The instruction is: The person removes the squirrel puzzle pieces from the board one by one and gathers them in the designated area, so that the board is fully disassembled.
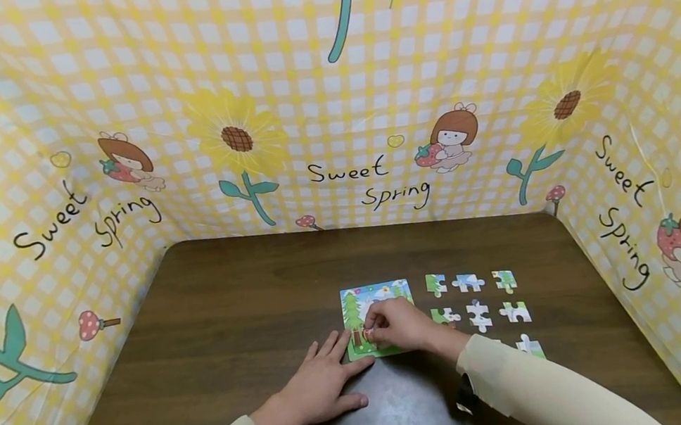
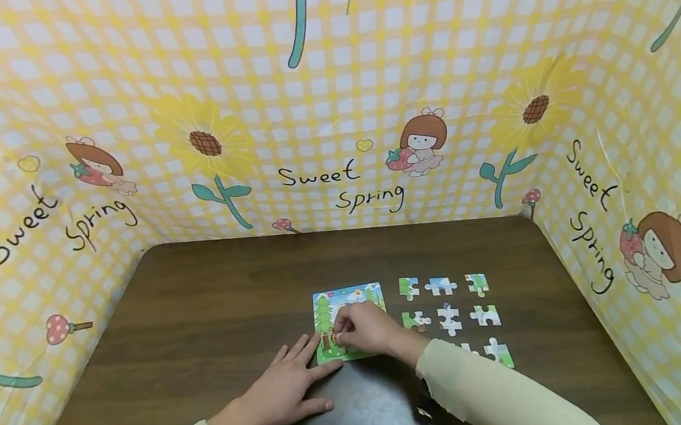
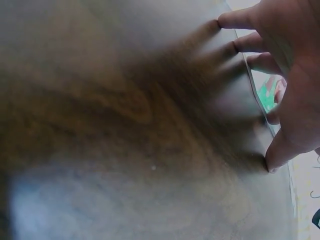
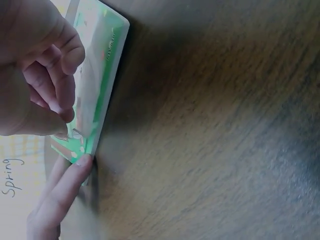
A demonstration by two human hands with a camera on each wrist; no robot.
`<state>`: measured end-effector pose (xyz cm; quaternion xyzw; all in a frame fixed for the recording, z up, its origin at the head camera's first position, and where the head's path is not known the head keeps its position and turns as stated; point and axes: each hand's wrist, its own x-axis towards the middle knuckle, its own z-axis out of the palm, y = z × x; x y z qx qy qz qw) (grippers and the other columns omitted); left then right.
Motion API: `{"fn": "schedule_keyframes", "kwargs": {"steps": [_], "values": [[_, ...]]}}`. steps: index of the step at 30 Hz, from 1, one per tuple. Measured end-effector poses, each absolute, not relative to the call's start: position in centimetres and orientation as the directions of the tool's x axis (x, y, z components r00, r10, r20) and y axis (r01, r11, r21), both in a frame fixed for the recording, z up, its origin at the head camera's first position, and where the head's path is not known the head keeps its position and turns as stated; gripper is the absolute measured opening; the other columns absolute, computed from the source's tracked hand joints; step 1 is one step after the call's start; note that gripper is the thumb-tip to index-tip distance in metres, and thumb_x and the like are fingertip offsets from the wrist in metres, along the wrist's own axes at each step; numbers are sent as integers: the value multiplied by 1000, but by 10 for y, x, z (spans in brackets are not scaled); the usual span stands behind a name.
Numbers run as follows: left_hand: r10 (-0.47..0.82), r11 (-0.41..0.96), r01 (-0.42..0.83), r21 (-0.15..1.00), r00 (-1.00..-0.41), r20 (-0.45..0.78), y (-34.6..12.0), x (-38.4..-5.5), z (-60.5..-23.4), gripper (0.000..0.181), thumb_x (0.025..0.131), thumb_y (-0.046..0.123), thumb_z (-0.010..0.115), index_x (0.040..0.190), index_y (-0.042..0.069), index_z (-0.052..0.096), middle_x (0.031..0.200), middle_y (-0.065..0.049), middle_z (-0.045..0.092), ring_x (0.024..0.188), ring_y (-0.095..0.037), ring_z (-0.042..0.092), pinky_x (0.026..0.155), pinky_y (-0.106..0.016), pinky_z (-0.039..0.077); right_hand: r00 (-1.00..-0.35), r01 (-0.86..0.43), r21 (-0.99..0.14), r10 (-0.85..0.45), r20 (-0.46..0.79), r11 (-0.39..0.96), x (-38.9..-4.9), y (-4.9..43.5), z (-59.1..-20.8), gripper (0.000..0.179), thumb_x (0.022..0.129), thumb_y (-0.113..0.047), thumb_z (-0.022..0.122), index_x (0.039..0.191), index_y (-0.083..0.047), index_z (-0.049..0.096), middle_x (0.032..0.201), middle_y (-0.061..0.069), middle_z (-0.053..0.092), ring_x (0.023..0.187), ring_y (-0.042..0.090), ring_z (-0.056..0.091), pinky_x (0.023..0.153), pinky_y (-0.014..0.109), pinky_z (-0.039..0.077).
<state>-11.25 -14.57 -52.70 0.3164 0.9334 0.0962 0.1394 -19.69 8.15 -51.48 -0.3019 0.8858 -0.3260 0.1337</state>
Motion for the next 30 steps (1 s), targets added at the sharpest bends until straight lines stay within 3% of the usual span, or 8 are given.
{"fn": "schedule_keyframes", "kwargs": {"steps": [13, 22, 30], "values": [[606, 790, 540, 292, -761, -231, -144, -114, -527, 68, 96, 69, 56, 157, 43, 40, 170, -19, 19, 154, -45, 24, 112, -72, 30, -837, -368, -731, -547, -9, 575, -190, 141, -496, 8, 92, -20, 79, 88, -19, 72, 80, -9, 68, 70, 6, 61, 64, 26, 51], [606, 789, 546, 281, -767, -211, -145, -113, -531, 69, 95, 69, 57, 157, 43, 40, 170, -18, 19, 154, -45, 24, 112, -73, 29, -825, -351, -738, -564, -47, 576, -181, 197, -496, 20, 98, -14, 71, 117, -7, 74, 86, -2, 69, 71, 12, 64, 61, 28, 52], [603, 793, 544, 275, -768, -218, -145, -114, -533, 69, 95, 70, 56, 157, 44, 39, 171, -18, 18, 154, -44, 23, 112, -72, 30, -844, -305, -734, -530, -88, 607, -175, 223, -506, 8, 96, -12, 70, 104, -11, 74, 80, -3, 69, 63, 12, 64, 62, 27, 52]]}}
